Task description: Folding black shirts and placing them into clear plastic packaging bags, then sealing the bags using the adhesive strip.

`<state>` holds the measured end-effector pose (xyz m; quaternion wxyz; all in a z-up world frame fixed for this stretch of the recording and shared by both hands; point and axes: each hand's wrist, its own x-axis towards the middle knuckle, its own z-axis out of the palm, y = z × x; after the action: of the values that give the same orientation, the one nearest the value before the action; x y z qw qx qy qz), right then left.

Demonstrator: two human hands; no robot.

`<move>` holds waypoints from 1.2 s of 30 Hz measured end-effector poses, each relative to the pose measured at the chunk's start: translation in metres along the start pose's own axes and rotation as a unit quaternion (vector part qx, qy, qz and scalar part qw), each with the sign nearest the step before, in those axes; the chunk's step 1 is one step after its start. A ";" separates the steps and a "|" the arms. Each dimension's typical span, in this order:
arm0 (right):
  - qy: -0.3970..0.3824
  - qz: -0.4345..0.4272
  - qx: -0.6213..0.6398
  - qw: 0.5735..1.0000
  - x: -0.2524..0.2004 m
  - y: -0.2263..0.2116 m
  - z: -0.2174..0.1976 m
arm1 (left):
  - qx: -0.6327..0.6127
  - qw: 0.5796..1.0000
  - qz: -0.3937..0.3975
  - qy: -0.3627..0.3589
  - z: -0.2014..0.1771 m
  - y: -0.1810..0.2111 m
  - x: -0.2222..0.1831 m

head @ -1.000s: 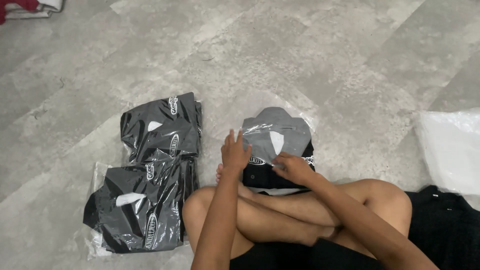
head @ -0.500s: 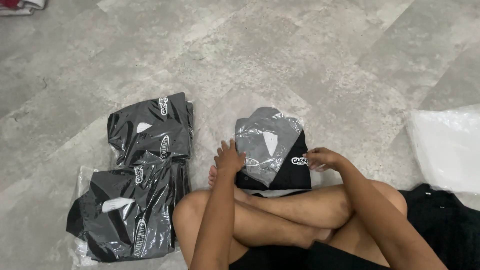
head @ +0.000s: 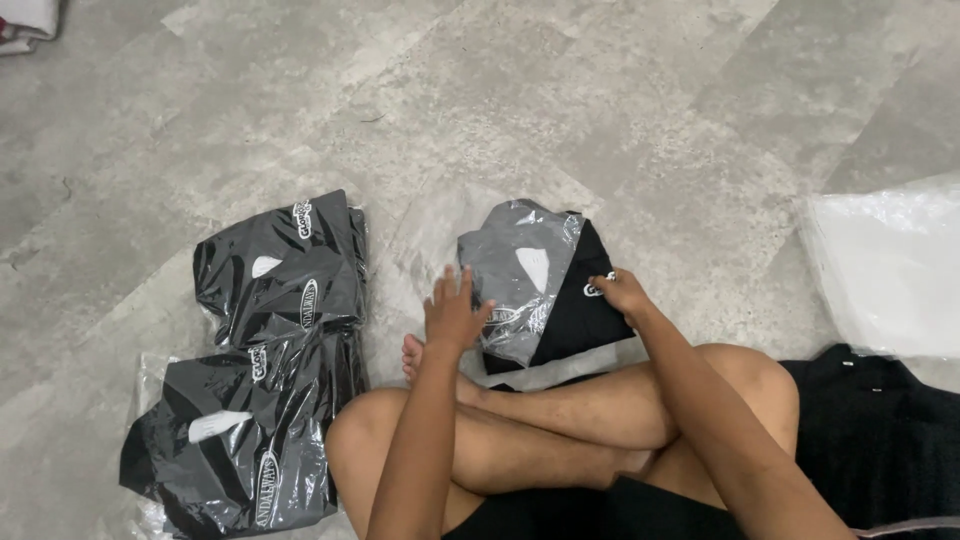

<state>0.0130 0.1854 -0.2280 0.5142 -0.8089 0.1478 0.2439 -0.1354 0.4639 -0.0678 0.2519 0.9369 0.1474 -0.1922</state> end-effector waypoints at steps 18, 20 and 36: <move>-0.155 0.170 -0.105 0.967 -0.064 -0.030 -0.003 | 0.160 0.984 0.026 -0.075 0.060 -0.016 0.035; -0.143 0.100 -0.207 0.963 -0.060 -0.022 0.006 | 0.185 0.980 0.024 -0.076 0.073 -0.019 0.040; 0.026 -0.200 -0.311 0.929 -0.092 -0.063 0.003 | 0.124 0.982 -0.133 -0.055 0.031 -0.029 0.034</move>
<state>-0.0343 0.2134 -0.1309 0.2706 -0.9472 -0.0867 0.1486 -0.1251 0.4774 -0.1189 0.1140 0.9209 0.2319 -0.2920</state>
